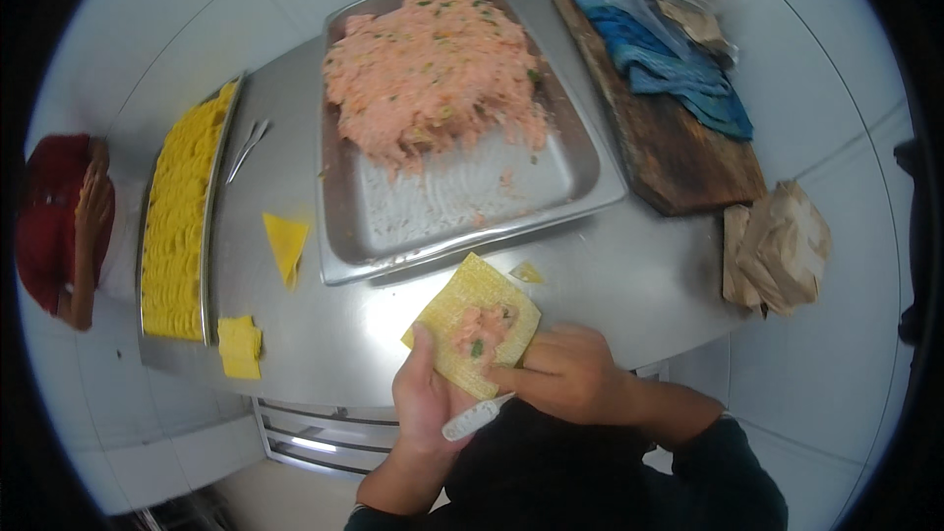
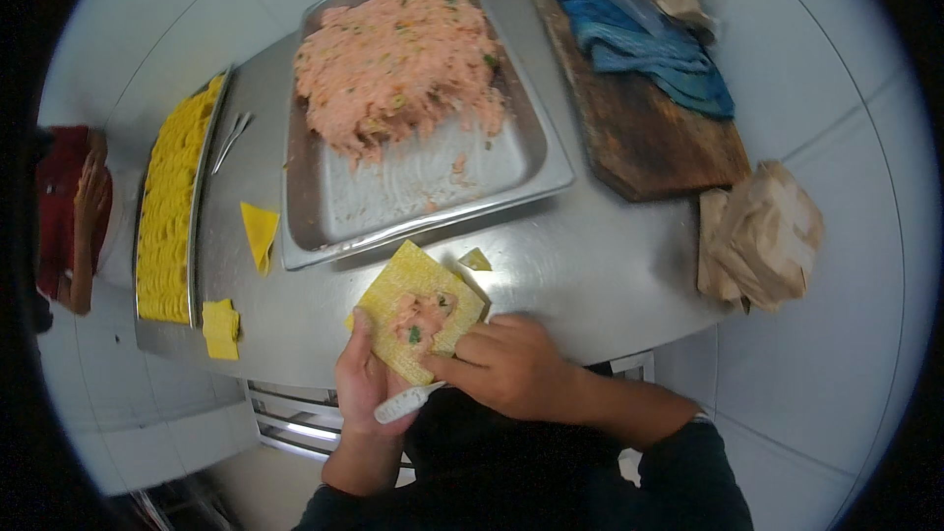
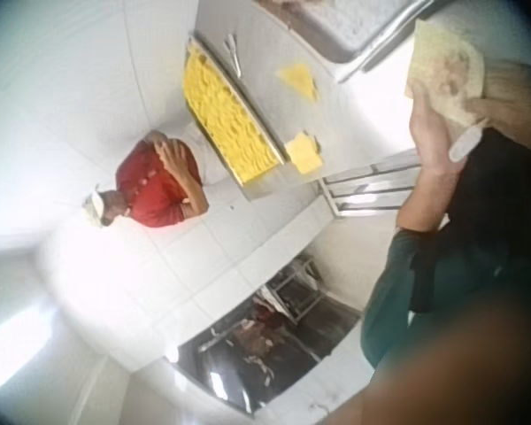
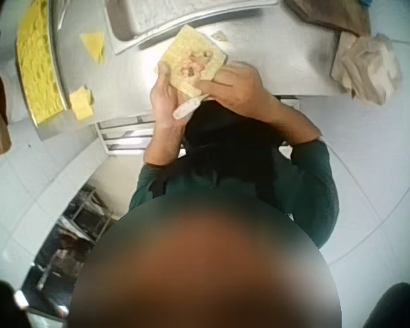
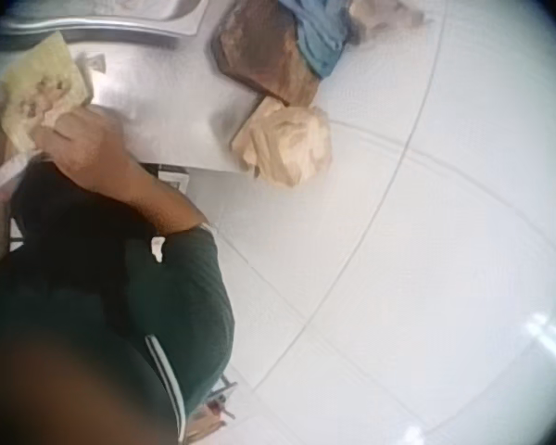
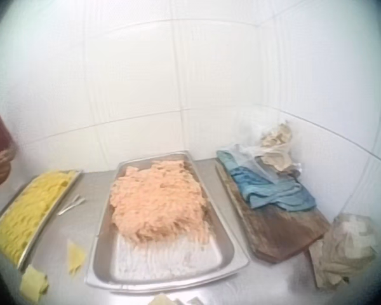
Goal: The person scoops a pink filling from a metal tray with a spoon and places it onto yellow square wrappers. They fold each wrapper into a triangle and then into a final shape, stacking the finished pieces on the counter. A second person in red is visible in the background performing similar actions.
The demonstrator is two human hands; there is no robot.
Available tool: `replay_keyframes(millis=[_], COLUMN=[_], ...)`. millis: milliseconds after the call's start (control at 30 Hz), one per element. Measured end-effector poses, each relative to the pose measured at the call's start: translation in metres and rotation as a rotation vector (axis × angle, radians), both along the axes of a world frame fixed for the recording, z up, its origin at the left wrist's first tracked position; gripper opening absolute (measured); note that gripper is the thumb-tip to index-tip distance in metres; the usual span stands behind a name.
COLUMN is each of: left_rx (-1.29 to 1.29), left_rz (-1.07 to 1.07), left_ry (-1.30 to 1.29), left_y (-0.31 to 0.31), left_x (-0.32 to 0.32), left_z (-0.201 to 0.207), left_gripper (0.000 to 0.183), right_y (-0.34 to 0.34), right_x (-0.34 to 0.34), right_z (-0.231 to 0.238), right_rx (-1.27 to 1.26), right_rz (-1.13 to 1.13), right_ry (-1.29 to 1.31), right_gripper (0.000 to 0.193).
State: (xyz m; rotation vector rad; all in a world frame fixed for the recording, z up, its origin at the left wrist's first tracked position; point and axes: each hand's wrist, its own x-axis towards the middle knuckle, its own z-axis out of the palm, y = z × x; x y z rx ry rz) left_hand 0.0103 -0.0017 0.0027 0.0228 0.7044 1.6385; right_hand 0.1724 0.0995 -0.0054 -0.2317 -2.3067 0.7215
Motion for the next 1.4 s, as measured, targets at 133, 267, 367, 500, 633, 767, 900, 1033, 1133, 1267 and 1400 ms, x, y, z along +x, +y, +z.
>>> replay_keyframes(millis=[133, 267, 367, 500, 633, 767, 900, 1033, 1133, 1267, 1400], left_rx=[0.041, 0.148, 0.076, 0.06, 0.065, -0.009, -0.056, -0.026, 0.045, 0.142, 0.099], left_rz=[0.014, -0.02, 0.008, 0.031, -0.098, -0.181, -0.122, 0.011, -0.053, -0.115, -0.2], left_ry=[0.31, 0.598, 0.601, 0.516, 0.591, 0.879, 0.904, 0.6, 0.615, 0.786, 0.78], left_y=[-0.002, -0.005, -0.006, -0.002, -0.003, -0.01, -0.006, -0.001, 0.0, -0.003, -0.006], left_x=[0.01, 0.02, 0.026, 0.028, 0.015, 0.003, 0.002, 0.005, 0.009, 0.007, 0.0], left_z=[-0.006, -0.014, -0.016, -0.014, -0.009, -0.005, -0.008, -0.008, -0.01, -0.01, -0.001], left_gripper=[0.058, 0.053, 0.058, 0.055, 0.054, 0.049, 0.044, 0.047, 0.05, 0.036, 0.033], right_y=[0.012, 0.01, 0.013, 0.014, 0.024, 0.028, 0.027, 0.022, 0.01, 0.003, 0.005], right_x=[-0.002, 0.008, 0.005, 0.003, 0.017, 0.019, 0.02, 0.02, 0.007, 0.007, 0.013], right_z=[0.0, 0.013, 0.022, 0.033, 0.038, 0.041, 0.051, 0.041, 0.016, 0.003, 0.012], right_rx=[-0.118, -0.044, -0.065, -0.465, -0.538, -0.402, -0.397, -0.856, -0.98, -0.922, -0.861], right_rz=[-0.082, -0.301, -0.334, -0.351, -0.214, -0.11, -0.24, -0.243, -0.084, -0.091, -0.076], right_ry=[0.161, 0.053, 0.104, 0.059, -0.066, -0.072, -0.003, 0.112, 0.256, 0.276, 0.204], right_gripper=[0.031, 0.03, 0.029, 0.026, 0.023, 0.024, 0.034, 0.045, 0.039, 0.033, 0.026])
